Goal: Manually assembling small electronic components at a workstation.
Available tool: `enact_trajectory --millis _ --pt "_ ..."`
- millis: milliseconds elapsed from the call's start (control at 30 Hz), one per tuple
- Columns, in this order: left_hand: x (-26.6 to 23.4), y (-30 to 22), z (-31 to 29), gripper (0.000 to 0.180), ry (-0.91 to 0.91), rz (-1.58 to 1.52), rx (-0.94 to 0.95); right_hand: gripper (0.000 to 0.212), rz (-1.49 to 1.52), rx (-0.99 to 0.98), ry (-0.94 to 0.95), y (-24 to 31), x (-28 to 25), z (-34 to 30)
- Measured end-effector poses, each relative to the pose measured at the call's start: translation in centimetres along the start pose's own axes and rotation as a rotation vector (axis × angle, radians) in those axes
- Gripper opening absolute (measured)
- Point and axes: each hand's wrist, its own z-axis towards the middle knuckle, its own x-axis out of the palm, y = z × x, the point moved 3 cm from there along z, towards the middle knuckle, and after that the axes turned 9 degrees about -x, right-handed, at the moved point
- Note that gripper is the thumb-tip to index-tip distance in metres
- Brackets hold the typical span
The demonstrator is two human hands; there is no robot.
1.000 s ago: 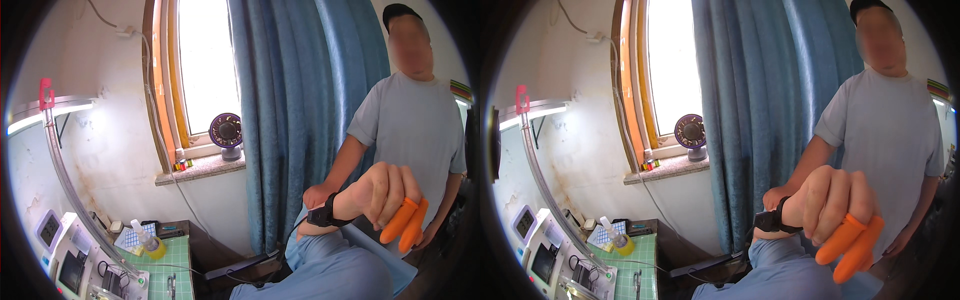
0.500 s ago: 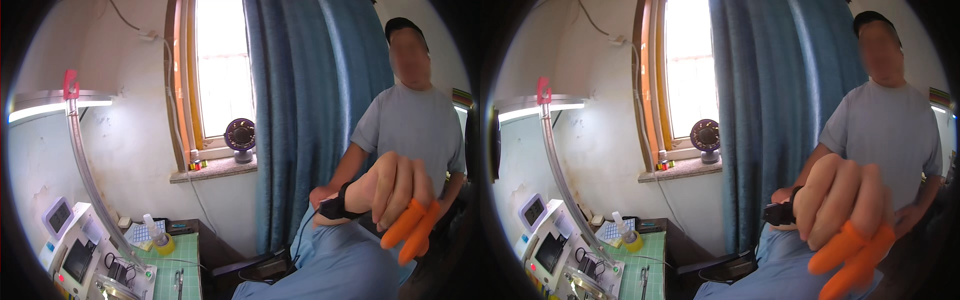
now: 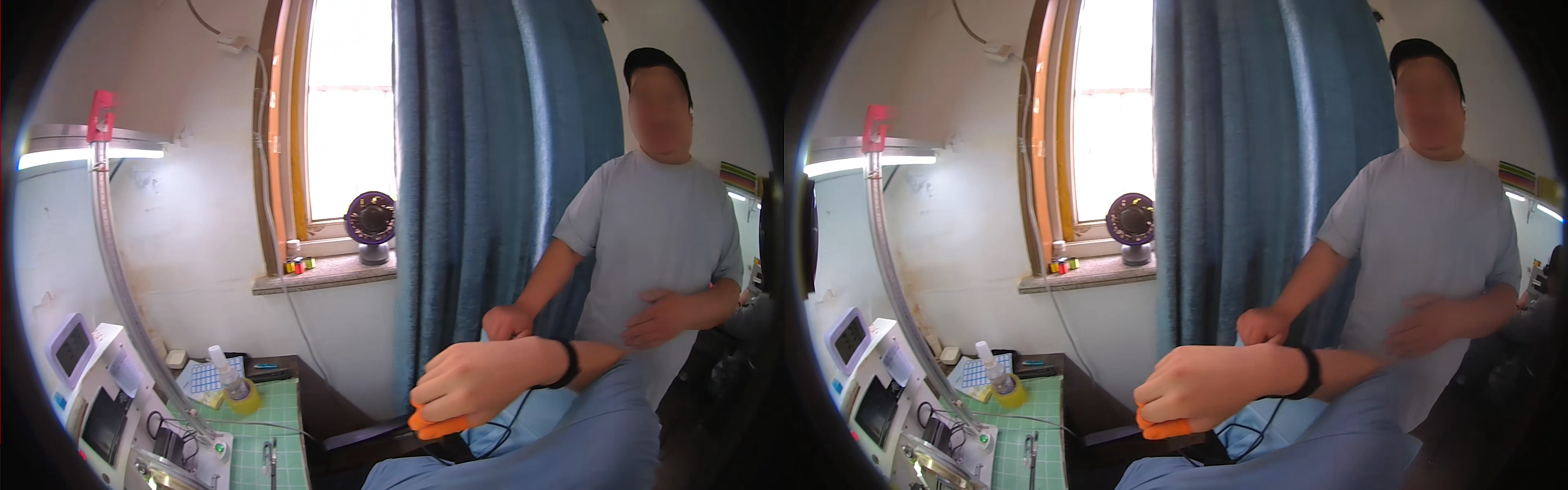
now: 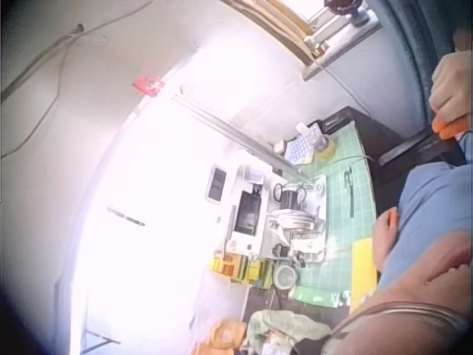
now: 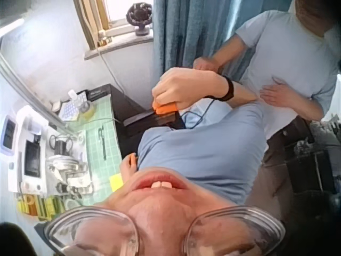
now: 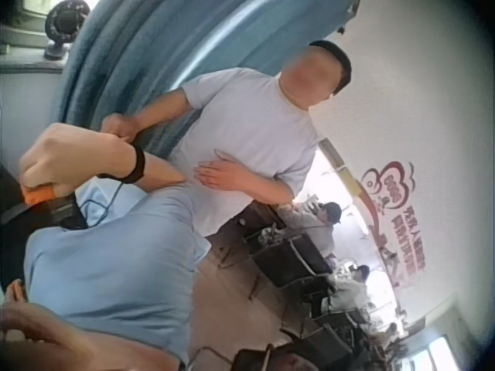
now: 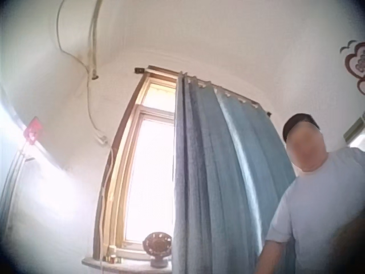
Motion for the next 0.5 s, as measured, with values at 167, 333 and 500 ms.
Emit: enact_trajectory --millis 167,333,500 --pt "0.5 1.0 -0.4 0.031 0.013 0.045 -0.017 0.022 -0.050 -0.108 -0.072 -3.0 1.6 0.5" --pt "-0.4 -1.1 1.3 0.028 -0.059 0.148 0.108 0.032 -0.031 -0.090 -0.286 -0.8 -3.5 -1.7" --pt "0.5 -0.7 0.3 0.028 -0.047 0.116 0.056 0.037 -0.082 -0.146 -0.356 -0.6 -3.7 -2.3"
